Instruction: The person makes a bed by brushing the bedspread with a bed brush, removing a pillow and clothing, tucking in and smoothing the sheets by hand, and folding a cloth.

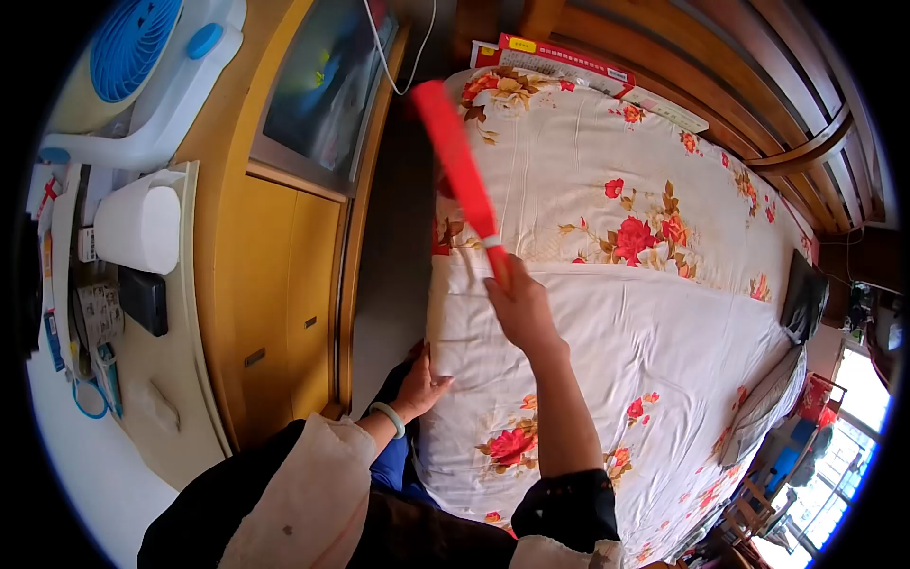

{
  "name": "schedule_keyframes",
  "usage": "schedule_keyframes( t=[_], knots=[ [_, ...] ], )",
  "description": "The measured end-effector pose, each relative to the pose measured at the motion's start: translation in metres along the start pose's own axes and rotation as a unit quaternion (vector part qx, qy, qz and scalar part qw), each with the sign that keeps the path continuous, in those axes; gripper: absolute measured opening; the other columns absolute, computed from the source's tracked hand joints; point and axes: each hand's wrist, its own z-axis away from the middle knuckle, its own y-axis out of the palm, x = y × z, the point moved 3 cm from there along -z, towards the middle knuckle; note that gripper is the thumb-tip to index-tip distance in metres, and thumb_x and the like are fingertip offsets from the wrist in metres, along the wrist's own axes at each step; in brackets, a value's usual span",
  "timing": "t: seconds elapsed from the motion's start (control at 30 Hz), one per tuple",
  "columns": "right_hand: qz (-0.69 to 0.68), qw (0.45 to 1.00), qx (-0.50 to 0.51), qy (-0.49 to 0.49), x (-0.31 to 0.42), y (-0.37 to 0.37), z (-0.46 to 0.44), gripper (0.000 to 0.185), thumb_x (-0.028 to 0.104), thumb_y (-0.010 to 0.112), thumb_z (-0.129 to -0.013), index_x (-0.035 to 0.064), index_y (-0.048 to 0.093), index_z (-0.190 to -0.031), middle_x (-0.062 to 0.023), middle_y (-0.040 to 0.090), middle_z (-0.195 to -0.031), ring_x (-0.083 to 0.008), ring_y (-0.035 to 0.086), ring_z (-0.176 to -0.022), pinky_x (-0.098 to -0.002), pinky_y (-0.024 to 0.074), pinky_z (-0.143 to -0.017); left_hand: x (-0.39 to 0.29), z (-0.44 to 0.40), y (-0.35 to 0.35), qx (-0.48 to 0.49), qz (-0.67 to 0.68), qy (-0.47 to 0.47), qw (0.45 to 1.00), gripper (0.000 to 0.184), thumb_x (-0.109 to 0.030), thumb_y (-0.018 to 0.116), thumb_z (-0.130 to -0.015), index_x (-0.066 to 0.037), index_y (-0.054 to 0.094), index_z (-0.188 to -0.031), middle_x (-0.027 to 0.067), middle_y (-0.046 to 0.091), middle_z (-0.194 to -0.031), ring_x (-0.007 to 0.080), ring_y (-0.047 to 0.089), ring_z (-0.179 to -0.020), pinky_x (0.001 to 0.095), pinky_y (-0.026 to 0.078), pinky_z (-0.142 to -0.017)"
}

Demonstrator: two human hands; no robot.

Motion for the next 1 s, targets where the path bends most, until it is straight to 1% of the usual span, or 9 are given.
schedule_keyframes(
  t=[0.1, 0.27, 0.37, 0.5, 0.67, 0.8, 0.9, 0.93, 1.0],
  knots=[
    [-0.033, 0.987, -0.125, 0.095, -0.055, -0.033, 0.036, 0.037, 0.02, 0.058, -0.088, 0.006, 0.049, -0.122, -0.0001, 0.049, -0.06, -0.0063, 0.046, -0.045, -0.024, 0.0388, -0.04, 0.004, 0.0, -0.002, 0.007, 0.001, -0.019, 1.0, 0.078, -0.023, 0.068, -0.078, 0.0, 0.025, -0.139, 0.0242, 0.047, -0.129, 0.0375, 0.048, -0.117, 0.0381, 0.042, -0.096],
    [-0.039, 0.946, -0.227, 0.23, -0.108, -0.077, 0.084, 0.02, 0.021, 0.058, -0.088, 0.0043, 0.049, -0.095, 0.0007, 0.043, -0.056, -0.0079, 0.044, -0.041, -0.025, 0.0379, -0.035, 0.013, 0.008, 0.003, 0.0, -0.004, -0.033, 0.999, 0.068, -0.024, 0.067, -0.079, -0.003, 0.033, -0.134, 0.0237, 0.051, -0.124, 0.0378, 0.052, -0.112, 0.039, 0.044, -0.093],
    [-0.104, 0.926, -0.209, 0.297, -0.134, -0.053, 0.095, 0.02, 0.023, 0.058, -0.088, 0.0071, 0.05, -0.098, 0.0012, 0.044, -0.058, -0.008, 0.043, -0.041, -0.024, 0.0367, -0.034, 0.011, 0.009, 0.002, 0.011, -0.001, -0.034, 0.999, 0.064, -0.028, 0.065, -0.081, -0.004, 0.037, -0.132, 0.0231, 0.053, -0.122, 0.0377, 0.053, -0.11, 0.04, 0.044, -0.091],
    [0.025, 0.995, -0.009, 0.094, -0.087, 0.053, 0.115, 0.029, 0.02, 0.056, -0.087, 0.0036, 0.047, -0.109, -0.0264, 0.059, -0.078, -0.0459, 0.057, -0.075, -0.0473, 0.0449, -0.062, 0.026, 0.023, 0.012, -0.004, -0.03, -0.024, 0.999, 0.056, -0.029, 0.063, -0.082, -0.002, 0.04, -0.126, 0.0253, 0.055, -0.113, 0.0411, 0.054, -0.102, 0.043, 0.046, -0.085],
    [-0.094, 0.973, 0.181, 0.107, -0.009, 0.07, 0.16, 0.037, 0.022, 0.061, -0.084, 0.0015, 0.049, -0.113, -0.0288, 0.06, -0.086, -0.0466, 0.057, -0.088, -0.0455, 0.0471, -0.072, 0.043, 0.034, 0.007, 0.05, -0.095, -0.077, 0.991, 0.053, -0.035, 0.059, -0.084, -0.003, 0.042, -0.123, 0.025, 0.058, -0.107, 0.0428, 0.057, -0.095, 0.0456, 0.047, -0.082],
    [-0.055, 0.988, 0.078, 0.117, -0.007, 0.034, 0.169, 0.043, 0.021, 0.065, -0.083, 0.0018, 0.05, -0.119, -0.0177, 0.059, -0.069, -0.0221, 0.06, -0.061, -0.0353, 0.0476, -0.059, 0.036, 0.038, 0.004, 0.032, -0.124, -0.074, 0.989, 0.054, -0.035, 0.058, -0.084, -0.003, 0.041, -0.123, 0.0248, 0.059, -0.106, 0.0424, 0.057, -0.095, 0.0458, 0.047, -0.082],
    [-0.02, 0.998, -0.055, 0.022, 0.032, -0.017, 0.121, 0.04, 0.016, 0.061, -0.085, 0.0007, 0.047, -0.121, -0.0174, 0.057, -0.069, -0.018, 0.057, -0.058, -0.0337, 0.0451, -0.054, 0.037, 0.038, 0.011, 0.007, -0.103, -0.049, 0.993, 0.058, -0.032, 0.058, -0.083, -0.003, 0.038, -0.129, 0.0267, 0.056, -0.111, 0.0423, 0.054, -0.101, 0.0452, 0.046, -0.086],
    [-0.009, 0.998, -0.059, 0.024, 0.05, -0.031, 0.098, 0.043, 0.012, 0.058, -0.084, -0.0014, 0.041, -0.121, -0.0283, 0.058, -0.076, -0.0464, 0.058, -0.073, -0.0453, 0.0462, -0.062, 0.031, 0.04, 0.01, 0.02, -0.105, -0.07, 0.992, 0.06, -0.03, 0.058, -0.083, -0.002, 0.037, -0.131, 0.0278, 0.054, -0.114, 0.0424, 0.053, -0.103, 0.0448, 0.045, -0.088],
    [-0.017, 0.996, -0.089, 0.001, 0.062, -0.039, 0.047, 0.044, 0.01, 0.055, -0.084, -0.0031, 0.039, -0.122, -0.0268, 0.057, -0.073, -0.0451, 0.057, -0.069, -0.0464, 0.0459, -0.062, 0.036, 0.042, 0.01, 0.018, -0.101, -0.067, 0.992, 0.06, -0.03, 0.057, -0.083, -0.001, 0.036, -0.131, 0.0279, 0.054, -0.114, 0.0422, 0.053, -0.103, 0.0446, 0.045, -0.088]
  ],
)
